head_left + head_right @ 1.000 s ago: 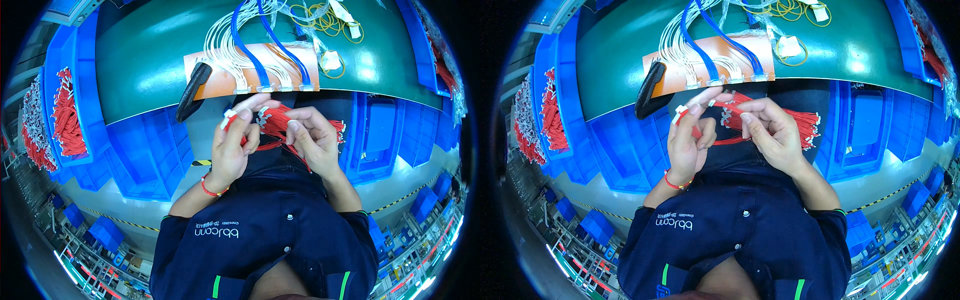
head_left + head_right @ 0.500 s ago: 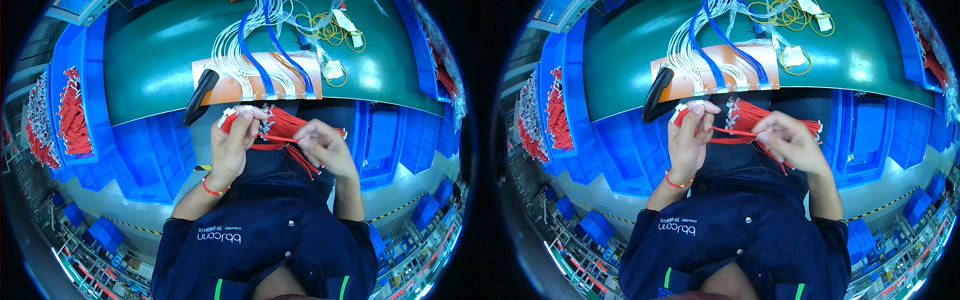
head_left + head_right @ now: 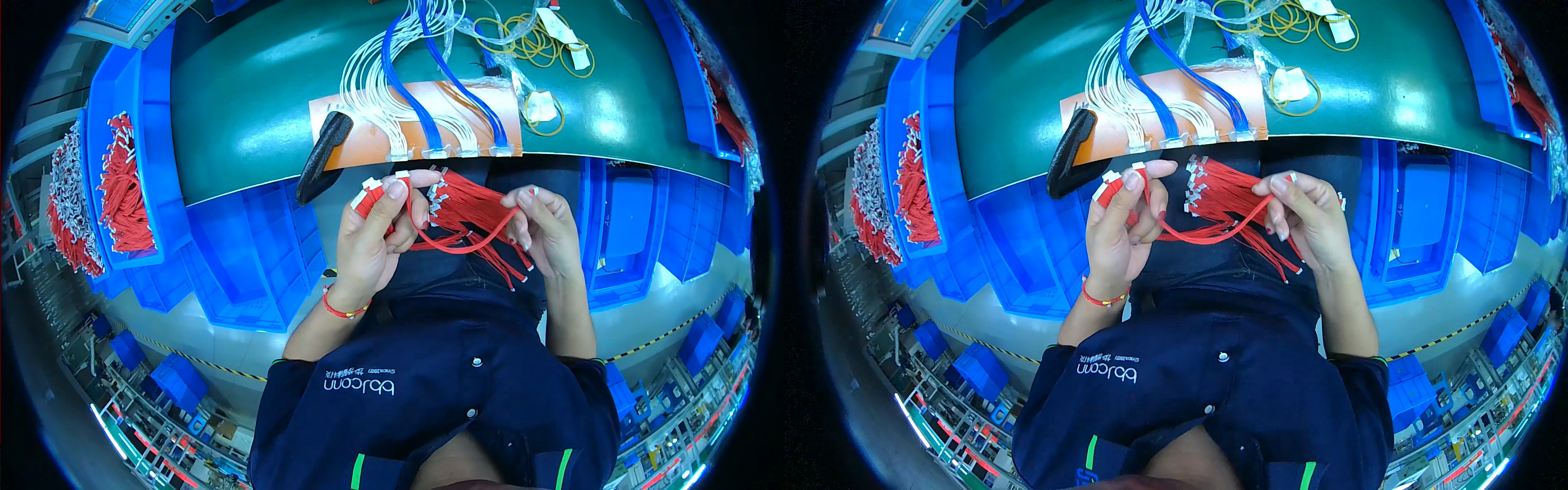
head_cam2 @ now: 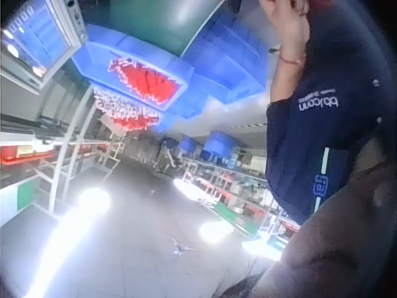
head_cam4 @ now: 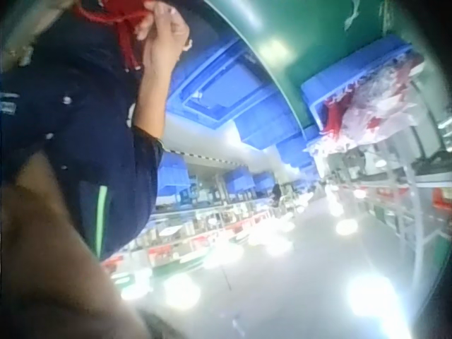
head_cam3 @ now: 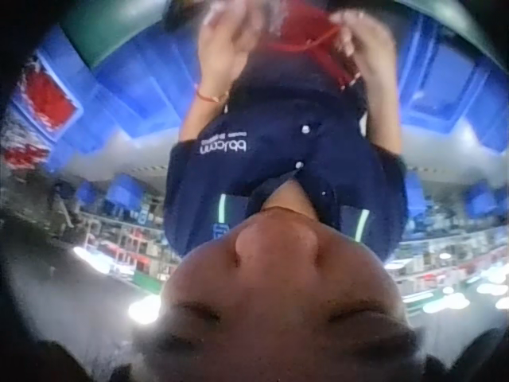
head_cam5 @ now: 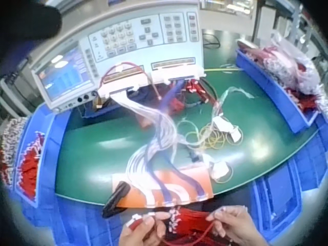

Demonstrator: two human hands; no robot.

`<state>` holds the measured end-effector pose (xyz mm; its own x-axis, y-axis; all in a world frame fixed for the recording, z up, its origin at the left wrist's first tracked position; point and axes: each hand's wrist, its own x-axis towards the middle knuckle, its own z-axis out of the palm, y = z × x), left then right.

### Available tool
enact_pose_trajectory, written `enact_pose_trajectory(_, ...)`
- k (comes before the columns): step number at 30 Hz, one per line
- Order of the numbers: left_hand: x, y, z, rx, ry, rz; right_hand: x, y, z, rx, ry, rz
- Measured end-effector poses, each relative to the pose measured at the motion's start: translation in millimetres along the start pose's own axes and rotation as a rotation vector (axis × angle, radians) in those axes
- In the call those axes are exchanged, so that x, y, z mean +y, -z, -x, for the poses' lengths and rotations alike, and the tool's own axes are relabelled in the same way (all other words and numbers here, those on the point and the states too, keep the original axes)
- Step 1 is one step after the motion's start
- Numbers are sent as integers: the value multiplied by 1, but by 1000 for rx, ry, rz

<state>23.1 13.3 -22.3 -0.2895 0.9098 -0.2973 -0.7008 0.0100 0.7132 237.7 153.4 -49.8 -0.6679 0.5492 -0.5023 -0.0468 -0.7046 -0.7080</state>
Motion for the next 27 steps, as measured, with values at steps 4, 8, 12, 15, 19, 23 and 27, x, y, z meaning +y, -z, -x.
enact_pose_trajectory(4,4,5,1,-51,68,205,14,10,-12,81,-26,-256)
enact_pose_trajectory(8,3,5,3,-43,93,248,14,20,-14,94,-29,-494)
enact_pose_trajectory(12,0,7,0,36,76,138,13,16,-14,94,32,-456)
enact_pose_trajectory(15,-2,5,-7,158,-18,-99,10,10,-10,11,150,-378)
enact_pose_trajectory(19,-3,4,-10,231,-77,-196,0,-6,-2,-130,274,-50)
enact_pose_trajectory(23,-3,-1,-11,277,-98,-188,-1,-14,-2,-139,251,144)
enact_pose_trajectory(27,-4,-5,-11,308,-129,-200,-6,-29,-8,-135,382,430)
